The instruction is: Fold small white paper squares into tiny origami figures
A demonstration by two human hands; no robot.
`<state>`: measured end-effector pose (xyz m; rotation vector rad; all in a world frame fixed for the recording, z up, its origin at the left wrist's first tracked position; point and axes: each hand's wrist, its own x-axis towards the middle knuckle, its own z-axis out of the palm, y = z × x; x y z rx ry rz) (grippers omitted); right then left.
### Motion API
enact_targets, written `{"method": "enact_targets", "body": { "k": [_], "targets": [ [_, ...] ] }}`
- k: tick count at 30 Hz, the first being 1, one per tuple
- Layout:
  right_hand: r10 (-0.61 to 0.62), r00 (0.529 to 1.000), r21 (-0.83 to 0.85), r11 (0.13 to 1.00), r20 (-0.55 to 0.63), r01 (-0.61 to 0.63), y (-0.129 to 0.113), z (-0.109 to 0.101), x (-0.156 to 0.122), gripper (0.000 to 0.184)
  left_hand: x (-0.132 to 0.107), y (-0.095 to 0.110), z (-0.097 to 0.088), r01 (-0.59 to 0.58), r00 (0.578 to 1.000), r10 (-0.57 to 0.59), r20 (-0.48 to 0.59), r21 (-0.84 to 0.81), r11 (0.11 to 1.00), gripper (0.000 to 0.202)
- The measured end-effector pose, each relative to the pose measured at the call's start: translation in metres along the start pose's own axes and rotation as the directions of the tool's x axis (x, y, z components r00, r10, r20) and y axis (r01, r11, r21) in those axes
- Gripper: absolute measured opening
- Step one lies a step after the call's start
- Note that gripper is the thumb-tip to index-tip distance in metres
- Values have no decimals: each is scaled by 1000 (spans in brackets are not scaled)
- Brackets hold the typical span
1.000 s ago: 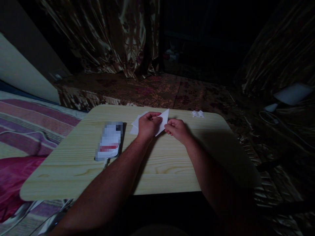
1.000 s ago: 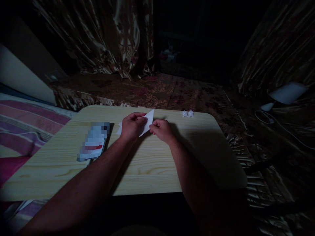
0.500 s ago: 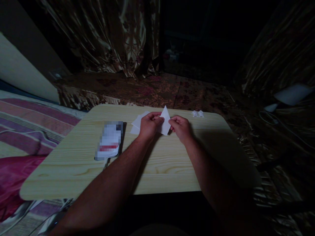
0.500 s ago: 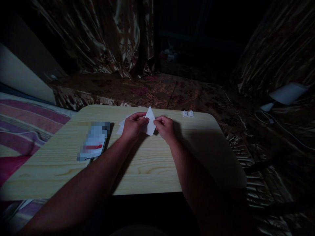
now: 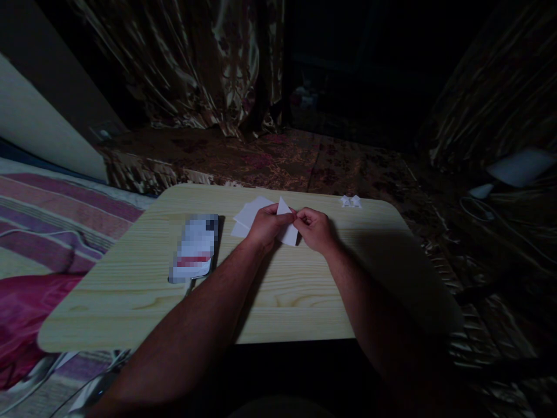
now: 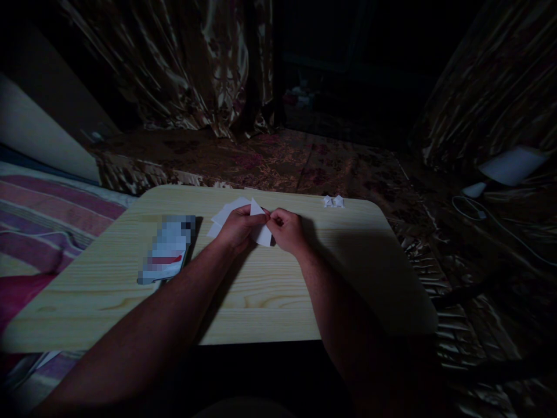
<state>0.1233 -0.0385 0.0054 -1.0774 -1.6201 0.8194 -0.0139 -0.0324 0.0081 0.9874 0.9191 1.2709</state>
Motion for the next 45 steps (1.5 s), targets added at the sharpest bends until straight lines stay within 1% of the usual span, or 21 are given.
{"method": "enact_targets", "body": {
  "k": [4,7,12,17,20,24,28,32,33,36,39,40,42,45],
  "targets": [
    [-26,999,32,999,-22,27,1,0,0,12,0,0,1,32,999,-31,14,-40,999,34],
    [-27,999,19,999,-30,27,1,-1,0,12,1,0,1,43,999,-41,26,-63,997,32],
    [-15,1000,-37,999,2,15,0,-1,-1,13,0,1,2,40,999,-39,18,-104,994,26],
    [-32,999,0,999,16,32,-2,-2,0,13,-2,2,4,63,998,-59,31,-152,986,26],
    [-31,999,-15,999,15,31,-4,-2,0,12,-2,3,3,78,997,-73,36,-178,981,24],
    [-13,1000,-38,999,29,14,-6,-2,-1,11,0,5,1,79,997,-80,2,-217,973,21],
    [-19,999,-18,1000,32,19,-6,-2,-1,10,3,6,-1,76,996,-83,-21,-231,970,20],
    [-16,997,-56,998,74,21,-5,-2,-2,10,8,6,-4,-17,992,-14,-126,-244,970,17],
    [-14,996,-64,998,83,19,-5,-2,-2,10,9,5,-4,-26,991,-7,-137,-243,970,17],
    [-11,996,-70,997,92,18,-5,-1,-3,10,12,6,-8,-35,988,-6,-153,-266,963,17],
    [-2,994,-95,995,107,12,-4,-3,-4,10,15,9,-16,-37,987,-21,-161,-345,938,15],
    [3,994,-98,995,105,7,-4,-3,-4,10,15,11,-18,-27,987,-32,-155,-365,931,15],
    [8,997,-85,996,79,-1,-3,-4,-3,10,15,13,-20,-45,985,-25,-173,-391,919,16],
    [11,999,-52,999,30,-10,0,-4,-1,9,12,14,-15,-23,996,-9,-88,-349,937,19]
  ]
}}
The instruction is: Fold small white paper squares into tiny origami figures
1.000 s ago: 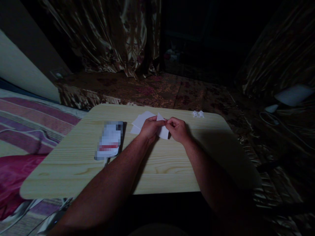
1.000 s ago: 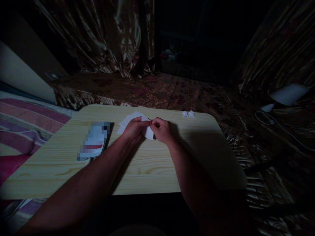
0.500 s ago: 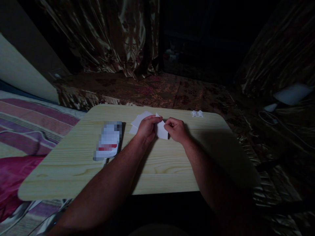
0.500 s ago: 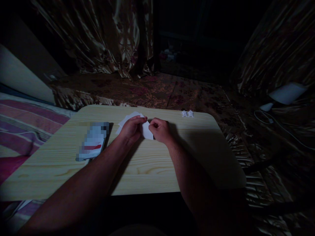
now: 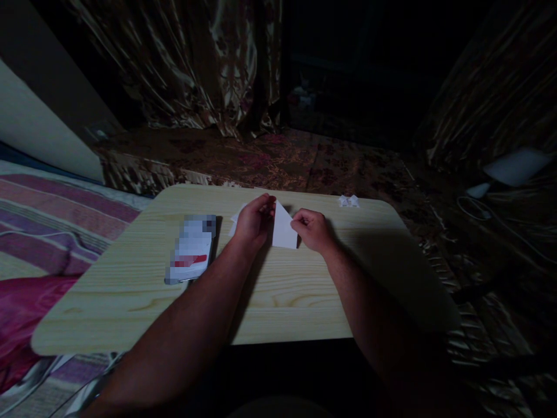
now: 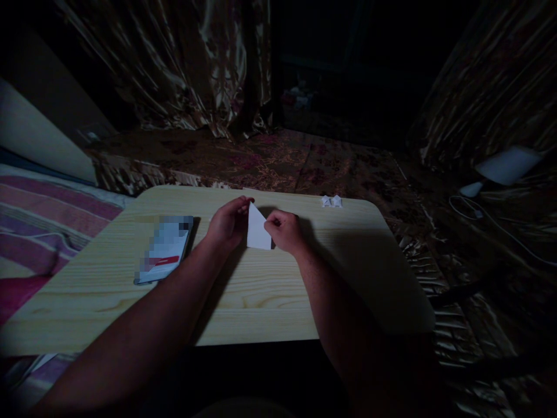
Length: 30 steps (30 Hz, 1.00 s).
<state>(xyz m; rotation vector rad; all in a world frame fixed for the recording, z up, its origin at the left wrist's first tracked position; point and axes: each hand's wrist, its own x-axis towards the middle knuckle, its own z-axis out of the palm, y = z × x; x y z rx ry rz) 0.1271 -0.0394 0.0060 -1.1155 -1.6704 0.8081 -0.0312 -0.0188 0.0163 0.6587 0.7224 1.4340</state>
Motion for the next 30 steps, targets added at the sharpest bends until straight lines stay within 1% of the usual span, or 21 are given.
{"method": "enact_targets", "body": {
  "k": [2,4,6,10,13,16,21,25,27,30],
  "targets": [
    [7,1000,16,1000,-8,-7,2,0,1,9,-4,-4,4,-50,999,48,21,114,992,22],
    [19,1000,42,999,-12,-18,3,1,2,9,-7,-9,6,-42,999,35,31,248,968,24],
    [30,999,93,995,-27,-27,4,1,2,7,-8,-13,5,-54,998,43,39,325,944,25],
    [32,997,160,987,-64,-21,4,4,3,6,-9,-18,3,-126,991,95,98,393,911,25],
    [24,996,131,991,-86,-12,3,4,4,6,-10,-20,5,-177,982,128,138,444,878,24],
    [26,993,114,993,-111,-14,3,3,4,10,-11,-19,7,-201,978,141,156,496,845,24],
    [20,995,108,994,-95,-10,2,2,4,14,-10,-19,7,-224,974,158,164,546,807,24],
    [-7,996,104,994,-90,16,-1,1,4,12,-12,-20,8,-202,979,159,126,532,822,24],
    [-11,996,91,996,-89,19,-3,0,4,8,-12,-20,8,-195,981,171,94,504,841,23],
    [-15,997,48,999,-80,18,-3,-1,4,7,-8,-15,6,-197,977,214,7,428,882,22]
  ]
}}
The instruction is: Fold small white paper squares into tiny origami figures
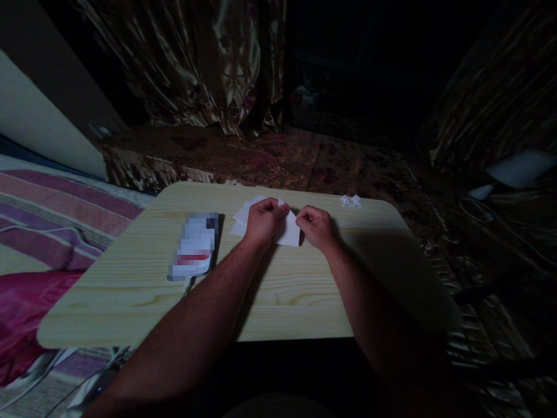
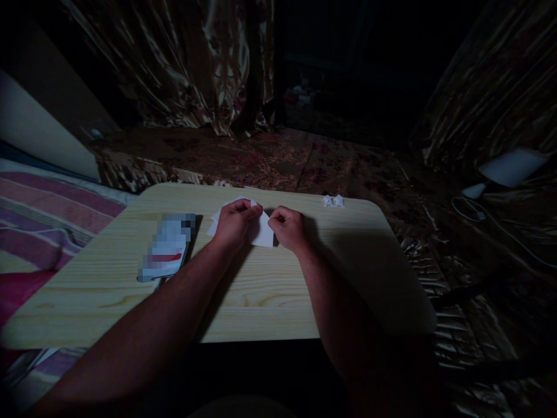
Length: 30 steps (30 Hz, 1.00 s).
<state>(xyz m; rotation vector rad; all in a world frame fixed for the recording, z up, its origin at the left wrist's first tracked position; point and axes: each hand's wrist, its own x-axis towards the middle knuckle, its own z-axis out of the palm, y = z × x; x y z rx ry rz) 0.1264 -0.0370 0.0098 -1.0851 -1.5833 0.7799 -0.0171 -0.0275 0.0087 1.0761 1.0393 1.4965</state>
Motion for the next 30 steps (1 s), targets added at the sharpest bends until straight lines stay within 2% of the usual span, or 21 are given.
{"method": "enact_targets", "body": {
  "k": [4,6,10,14,17,21,24,30],
  "targets": [
    [-7,1000,-46,999,14,7,3,-2,0,8,11,6,-12,-10,987,-16,-158,-167,986,21],
    [6,1000,-37,999,-10,-6,4,-3,1,8,15,7,-17,-18,979,-21,-200,-188,982,21],
    [69,996,48,997,-64,-66,2,-4,2,14,13,6,-16,76,993,-85,-84,-106,992,26],
    [91,996,158,983,14,-93,1,-2,2,17,6,2,-7,121,991,-119,62,-28,992,28],
    [115,992,196,973,54,-124,2,-1,2,17,2,3,-3,124,985,-123,118,-4,992,31],
    [167,985,221,963,-34,-156,3,-2,4,16,-1,6,-1,120,975,-117,190,-5,993,45],
    [222,972,264,945,-81,-194,2,-5,5,17,-2,6,-1,99,974,-97,206,-1,995,49],
    [238,971,273,933,16,-233,-2,-7,5,18,-2,5,-1,15,983,-39,178,133,991,34]
  ]
}}
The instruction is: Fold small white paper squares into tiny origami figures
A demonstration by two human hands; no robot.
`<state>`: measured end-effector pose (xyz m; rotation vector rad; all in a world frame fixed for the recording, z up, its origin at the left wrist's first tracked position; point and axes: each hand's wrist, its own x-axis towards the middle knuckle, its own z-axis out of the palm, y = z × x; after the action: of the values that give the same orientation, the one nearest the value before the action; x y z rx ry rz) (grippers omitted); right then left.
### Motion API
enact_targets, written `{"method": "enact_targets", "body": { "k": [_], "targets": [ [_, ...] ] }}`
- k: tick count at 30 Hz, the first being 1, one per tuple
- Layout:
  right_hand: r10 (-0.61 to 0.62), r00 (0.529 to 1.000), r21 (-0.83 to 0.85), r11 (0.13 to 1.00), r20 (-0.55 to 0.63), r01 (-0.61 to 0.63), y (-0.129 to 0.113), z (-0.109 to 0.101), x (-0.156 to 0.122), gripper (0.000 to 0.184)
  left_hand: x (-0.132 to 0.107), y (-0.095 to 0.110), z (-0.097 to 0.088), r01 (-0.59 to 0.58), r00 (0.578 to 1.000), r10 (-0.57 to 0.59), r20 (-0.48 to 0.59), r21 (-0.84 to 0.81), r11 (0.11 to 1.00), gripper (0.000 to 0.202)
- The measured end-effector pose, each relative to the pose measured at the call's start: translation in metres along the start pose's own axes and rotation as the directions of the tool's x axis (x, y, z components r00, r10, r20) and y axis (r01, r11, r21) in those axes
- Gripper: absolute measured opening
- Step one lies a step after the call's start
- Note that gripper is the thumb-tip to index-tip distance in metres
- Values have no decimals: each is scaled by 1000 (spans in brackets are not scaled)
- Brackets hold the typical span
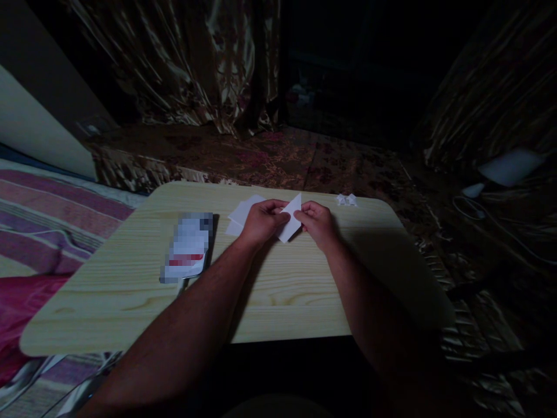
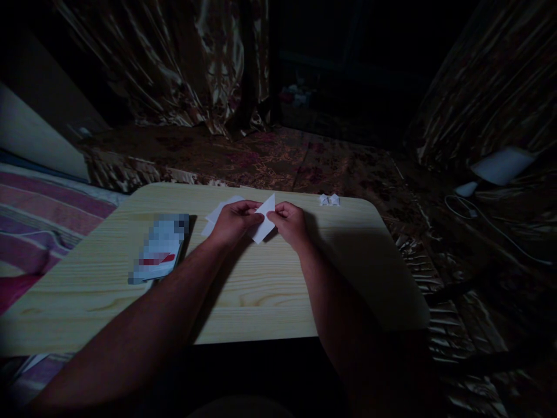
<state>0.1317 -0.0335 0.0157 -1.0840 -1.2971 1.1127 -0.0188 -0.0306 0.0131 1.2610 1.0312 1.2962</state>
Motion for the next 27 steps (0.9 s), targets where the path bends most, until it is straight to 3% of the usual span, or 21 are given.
{"method": "enact_targets", "body": {
  "k": [4,10,15,21,27],
  "targets": [
    [-25,999,-37,999,-23,24,4,0,1,19,-1,1,1,-16,1000,15,8,82,996,32],
    [-9,1000,-58,998,8,10,6,0,0,20,-2,1,3,-13,999,15,-43,45,999,27],
    [-18,999,-37,999,42,19,6,-4,1,17,-1,1,1,-10,1000,10,11,21,1000,29],
    [-80,994,35,996,75,78,6,-6,1,16,0,0,0,-18,999,22,42,-95,995,30],
    [-64,995,69,996,74,59,6,-5,0,15,-1,1,3,60,997,-48,52,-251,966,20]
  ]
}}
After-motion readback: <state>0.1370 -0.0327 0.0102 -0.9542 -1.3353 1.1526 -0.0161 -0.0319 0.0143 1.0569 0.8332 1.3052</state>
